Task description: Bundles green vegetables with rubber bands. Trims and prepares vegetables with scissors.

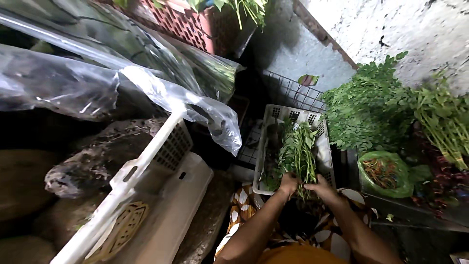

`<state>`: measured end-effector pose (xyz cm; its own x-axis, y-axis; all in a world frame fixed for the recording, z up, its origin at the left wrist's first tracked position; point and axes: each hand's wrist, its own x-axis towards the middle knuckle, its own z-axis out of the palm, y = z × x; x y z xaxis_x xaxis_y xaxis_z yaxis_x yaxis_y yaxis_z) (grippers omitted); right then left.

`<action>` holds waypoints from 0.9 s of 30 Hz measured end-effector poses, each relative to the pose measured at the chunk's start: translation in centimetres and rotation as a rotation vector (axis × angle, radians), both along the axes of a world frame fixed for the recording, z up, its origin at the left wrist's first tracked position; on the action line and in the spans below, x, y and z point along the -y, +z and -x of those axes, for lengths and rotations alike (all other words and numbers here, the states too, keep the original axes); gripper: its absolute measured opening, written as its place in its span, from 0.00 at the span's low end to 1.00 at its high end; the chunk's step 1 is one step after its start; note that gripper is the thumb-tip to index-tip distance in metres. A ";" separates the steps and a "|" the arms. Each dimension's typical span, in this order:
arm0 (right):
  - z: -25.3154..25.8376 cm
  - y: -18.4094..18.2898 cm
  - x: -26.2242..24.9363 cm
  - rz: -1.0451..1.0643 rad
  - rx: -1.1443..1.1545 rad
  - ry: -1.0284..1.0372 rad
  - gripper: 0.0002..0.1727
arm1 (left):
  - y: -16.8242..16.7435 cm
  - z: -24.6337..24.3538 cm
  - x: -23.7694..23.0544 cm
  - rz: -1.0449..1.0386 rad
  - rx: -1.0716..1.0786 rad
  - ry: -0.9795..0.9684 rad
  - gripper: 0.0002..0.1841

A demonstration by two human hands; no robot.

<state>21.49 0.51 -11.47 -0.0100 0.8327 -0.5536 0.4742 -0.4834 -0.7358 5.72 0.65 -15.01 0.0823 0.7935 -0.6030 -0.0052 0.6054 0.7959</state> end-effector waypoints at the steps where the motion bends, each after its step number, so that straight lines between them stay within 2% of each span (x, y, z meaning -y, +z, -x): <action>1: 0.1 0.1 0.0 0.004 0.045 -0.005 0.44 | 0.0 -0.1 0.0 -0.017 -0.019 -0.009 0.23; 3: 0.5 0.3 0.1 -0.014 0.178 0.004 0.42 | 0.2 -0.2 0.1 -0.037 -0.007 0.007 0.24; 5: 0.7 0.6 0.0 -0.061 0.408 0.090 0.41 | 1.0 -0.2 0.2 -0.056 0.046 0.073 0.25; 7: 0.8 2.0 -0.2 -0.132 0.668 0.203 0.39 | 1.8 0.0 0.2 -0.099 0.136 0.180 0.24; 9: 0.4 4.0 -0.2 -0.287 0.816 0.256 0.35 | 2.6 0.6 0.0 -0.164 0.157 0.284 0.25; 11: -0.9 6.5 -0.9 -0.478 0.841 0.196 0.31 | 3.5 1.7 -0.4 -0.235 0.051 0.349 0.25; 13: -2.8 9.4 -1.8 -0.610 0.758 0.080 0.29 | 3.7 3.2 -1.0 -0.286 0.008 0.439 0.25; 15: -4.8 11.1 -2.4 -0.868 0.751 0.025 0.26 | 3.8 4.1 -1.3 -0.298 0.006 0.478 0.25; 18: -6.5 12.8 -2.9 -1.210 0.812 0.019 0.23 | 4.0 3.6 -1.0 -0.243 -0.036 0.315 0.28; 21: -6.9 13.5 -3.5 -1.307 0.882 0.047 0.22 | 3.6 2.3 -0.6 -0.156 -0.182 -0.057 0.29; 23: -7.0 13.7 -3.5 -1.377 0.914 0.074 0.20 | 4.0 2.0 -0.8 -0.171 -0.382 -0.288 0.30; 25: -6.9 13.8 -3.2 -1.443 0.932 0.095 0.18 | 5.8 1.5 -0.2 -0.337 -0.611 -0.283 0.28; 27: -6.7 13.6 -2.8 -1.510 0.943 0.121 0.17 | 8.3 1.1 1.0 -0.744 -0.738 -0.170 0.22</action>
<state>28.23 3.29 2.17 -0.2660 0.5919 0.7609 0.9339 0.3538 0.0512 4.65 -0.35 -6.73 0.0381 0.9958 0.0836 0.6691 -0.0875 0.7380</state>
